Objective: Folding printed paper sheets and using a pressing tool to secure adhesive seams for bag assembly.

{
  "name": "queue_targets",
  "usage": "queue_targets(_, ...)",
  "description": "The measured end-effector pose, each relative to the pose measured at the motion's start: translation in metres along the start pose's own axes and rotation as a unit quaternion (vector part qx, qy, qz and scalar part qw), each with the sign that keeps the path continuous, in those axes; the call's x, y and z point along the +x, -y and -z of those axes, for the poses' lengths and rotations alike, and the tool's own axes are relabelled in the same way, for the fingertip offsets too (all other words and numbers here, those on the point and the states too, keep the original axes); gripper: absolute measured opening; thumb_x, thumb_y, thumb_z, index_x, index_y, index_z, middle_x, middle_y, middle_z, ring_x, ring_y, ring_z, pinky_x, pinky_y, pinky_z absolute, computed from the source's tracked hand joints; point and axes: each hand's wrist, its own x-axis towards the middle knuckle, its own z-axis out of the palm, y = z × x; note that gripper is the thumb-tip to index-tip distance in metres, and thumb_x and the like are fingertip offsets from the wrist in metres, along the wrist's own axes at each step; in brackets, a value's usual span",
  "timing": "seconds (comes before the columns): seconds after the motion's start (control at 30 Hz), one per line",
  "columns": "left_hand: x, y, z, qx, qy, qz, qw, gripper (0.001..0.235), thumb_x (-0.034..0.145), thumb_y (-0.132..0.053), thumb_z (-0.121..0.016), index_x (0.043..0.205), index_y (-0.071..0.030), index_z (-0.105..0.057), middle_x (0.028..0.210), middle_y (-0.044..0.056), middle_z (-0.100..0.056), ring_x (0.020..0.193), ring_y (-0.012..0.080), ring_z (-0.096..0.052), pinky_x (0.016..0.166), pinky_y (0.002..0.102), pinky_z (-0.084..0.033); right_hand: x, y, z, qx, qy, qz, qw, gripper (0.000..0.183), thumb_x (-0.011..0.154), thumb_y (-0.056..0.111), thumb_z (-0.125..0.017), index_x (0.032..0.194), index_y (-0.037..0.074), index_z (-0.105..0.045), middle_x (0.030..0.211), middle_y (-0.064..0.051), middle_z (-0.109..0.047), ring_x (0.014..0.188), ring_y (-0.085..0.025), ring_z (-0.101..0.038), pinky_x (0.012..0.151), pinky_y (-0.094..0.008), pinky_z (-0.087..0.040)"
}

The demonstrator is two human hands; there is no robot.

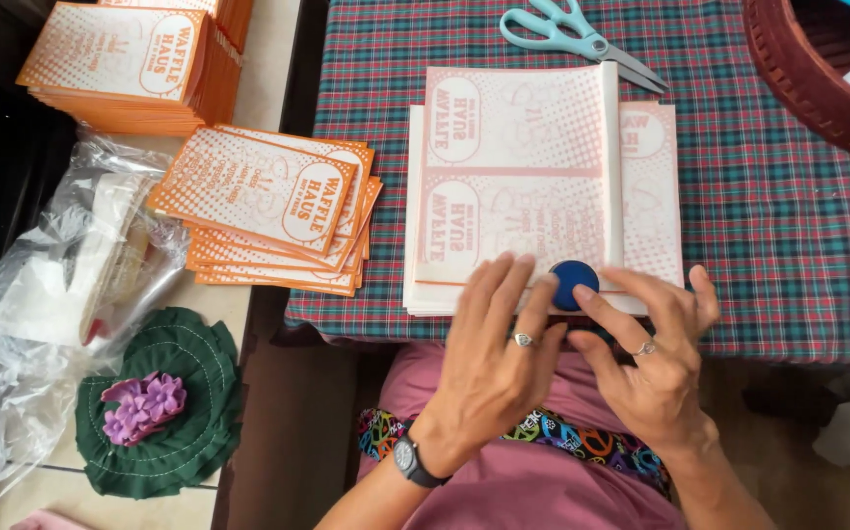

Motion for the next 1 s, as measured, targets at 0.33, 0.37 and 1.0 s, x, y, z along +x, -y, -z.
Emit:
queue_targets(0.33,-0.024,0.015,-0.012,0.094,-0.016,-0.018,0.995,0.039,0.103,-0.023,-0.073,0.128,0.005,-0.062,0.129,0.023,-0.067,0.123,0.0409,-0.065,0.108,0.054,-0.050,0.021,-0.003,0.021,0.016,-0.001,0.012,1.000,0.013,0.094,0.004,-0.081,0.096,0.000,-0.069,0.118,-0.018,-0.074,0.106,-0.034,-0.069,0.103,-0.049,-0.037)
queue_targets(0.37,-0.023,0.015,-0.013,0.097,-0.019,-0.017,0.995,0.039,0.103,-0.023,-0.074,0.128,0.005,-0.062,0.128,0.023,-0.067,0.123,0.0409,-0.065,0.107,0.054,-0.050,0.015,-0.011,0.026,0.022,0.004,-0.025,0.999,0.015,0.091,0.002,-0.084,0.094,-0.001,-0.070,0.120,-0.021,-0.074,0.106,-0.036,-0.068,0.100,-0.048,-0.040)
queue_targets(1.0,-0.015,-0.012,0.003,0.151,-0.018,0.072,0.986,0.022,0.104,-0.023,-0.065,0.110,-0.003,-0.059,0.111,0.014,-0.058,0.113,0.0386,-0.057,0.106,0.057,-0.041,-0.028,-0.090,0.048,-0.103,-0.038,-0.162,0.981,0.016,0.101,-0.006,-0.090,0.111,-0.004,-0.076,0.127,-0.024,-0.073,0.125,-0.038,-0.067,0.106,-0.050,-0.054)
